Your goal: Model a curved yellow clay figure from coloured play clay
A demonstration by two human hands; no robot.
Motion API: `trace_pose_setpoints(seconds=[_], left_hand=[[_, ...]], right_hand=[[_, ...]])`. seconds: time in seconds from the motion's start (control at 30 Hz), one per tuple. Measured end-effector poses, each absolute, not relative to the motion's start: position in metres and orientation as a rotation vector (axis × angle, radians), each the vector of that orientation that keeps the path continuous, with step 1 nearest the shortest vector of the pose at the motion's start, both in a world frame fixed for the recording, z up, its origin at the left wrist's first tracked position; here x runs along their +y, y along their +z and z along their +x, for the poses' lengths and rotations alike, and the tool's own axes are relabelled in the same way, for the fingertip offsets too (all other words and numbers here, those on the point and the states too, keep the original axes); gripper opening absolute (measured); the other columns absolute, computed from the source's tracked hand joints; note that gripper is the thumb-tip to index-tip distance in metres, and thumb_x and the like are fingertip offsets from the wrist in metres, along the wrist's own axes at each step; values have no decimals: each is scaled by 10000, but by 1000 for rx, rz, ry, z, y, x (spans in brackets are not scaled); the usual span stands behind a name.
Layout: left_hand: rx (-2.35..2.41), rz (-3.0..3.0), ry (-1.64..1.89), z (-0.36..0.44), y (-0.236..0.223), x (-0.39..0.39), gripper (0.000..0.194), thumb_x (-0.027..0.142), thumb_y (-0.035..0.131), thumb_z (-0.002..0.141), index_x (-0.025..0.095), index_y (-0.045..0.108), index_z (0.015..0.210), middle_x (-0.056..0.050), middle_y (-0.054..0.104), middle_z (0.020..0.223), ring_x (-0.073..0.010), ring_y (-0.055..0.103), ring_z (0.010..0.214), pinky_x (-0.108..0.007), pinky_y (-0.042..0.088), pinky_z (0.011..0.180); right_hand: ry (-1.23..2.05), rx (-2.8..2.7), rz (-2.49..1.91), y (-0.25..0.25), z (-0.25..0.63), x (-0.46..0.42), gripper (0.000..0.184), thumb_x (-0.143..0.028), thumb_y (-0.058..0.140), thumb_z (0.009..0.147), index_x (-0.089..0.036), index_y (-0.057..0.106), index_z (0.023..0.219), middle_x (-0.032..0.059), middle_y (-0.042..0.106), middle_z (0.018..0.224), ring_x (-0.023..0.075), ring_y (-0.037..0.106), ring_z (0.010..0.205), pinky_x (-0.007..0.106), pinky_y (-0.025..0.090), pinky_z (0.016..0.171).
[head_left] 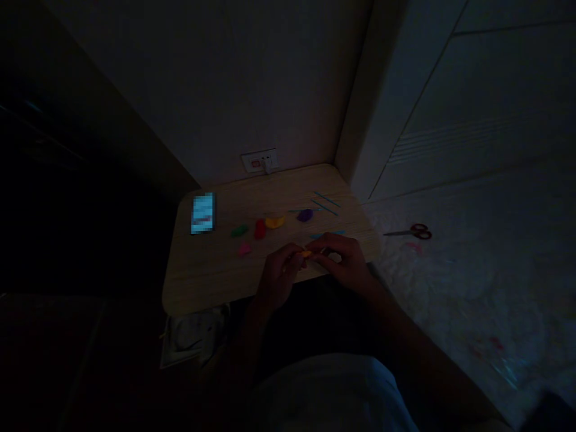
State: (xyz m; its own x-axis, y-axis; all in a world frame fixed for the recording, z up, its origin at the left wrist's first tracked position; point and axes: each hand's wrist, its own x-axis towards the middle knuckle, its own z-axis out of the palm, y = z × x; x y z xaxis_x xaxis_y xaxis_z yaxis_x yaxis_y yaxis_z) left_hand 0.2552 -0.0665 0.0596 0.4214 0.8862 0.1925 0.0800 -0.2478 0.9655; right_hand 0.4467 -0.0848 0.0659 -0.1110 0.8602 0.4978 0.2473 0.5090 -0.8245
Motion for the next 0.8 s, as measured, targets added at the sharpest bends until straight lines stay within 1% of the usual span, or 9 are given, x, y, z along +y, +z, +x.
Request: trace_pose_setpoints(seconds=[0.1,0.27,0.4,0.5,0.63,0.8], left_hand=[[839,1629,968,257,63,-67,339,440,526,1023,179,643,840,-7,625,783,-153,574,756,-276,428,731],[834,1610,962,257,66,-67,320,422,541,1017,180,638,832,-3,613,775,-147,554,748,-278,416,729],[817,1540,961,257,64,-66,367,484,551,999,180,636,812,0,589,733,-148,530,715,-288,407,705],[809,1477,956,257,63,-65,422,542,559,979,178,628,777,3,566,689,-144,502,666,-297,398,678],[789,1441,936,258,63,-65,459,571,560,972,173,627,753,-1,558,683,-139,491,649,-303,391,668],[779,1415,931,258,60,-64,483,589,539,979,173,635,754,-8,557,690,-140,478,647,-304,377,638]], right_hand=[[704,-1645,-912,69,446,-84,136,-328,702,970,-237,796,1008,58,778,893,176,708,793,285,576,662],[725,-1664,-906,71,446,-82,108,-315,733,947,-235,794,987,42,755,851,154,684,735,258,555,623],[735,-1683,-916,72,448,-83,136,-348,741,941,-236,790,1001,48,756,869,155,680,734,259,551,614],[742,-1687,-890,71,449,-83,131,-335,741,942,-236,785,1016,52,761,890,156,688,754,255,547,619],[701,-1689,-878,71,447,-82,146,-358,710,965,-236,786,991,50,752,850,158,685,743,261,541,616],[677,-1703,-900,70,445,-82,135,-340,719,959,-252,795,1027,43,752,851,151,653,693,266,529,599]])
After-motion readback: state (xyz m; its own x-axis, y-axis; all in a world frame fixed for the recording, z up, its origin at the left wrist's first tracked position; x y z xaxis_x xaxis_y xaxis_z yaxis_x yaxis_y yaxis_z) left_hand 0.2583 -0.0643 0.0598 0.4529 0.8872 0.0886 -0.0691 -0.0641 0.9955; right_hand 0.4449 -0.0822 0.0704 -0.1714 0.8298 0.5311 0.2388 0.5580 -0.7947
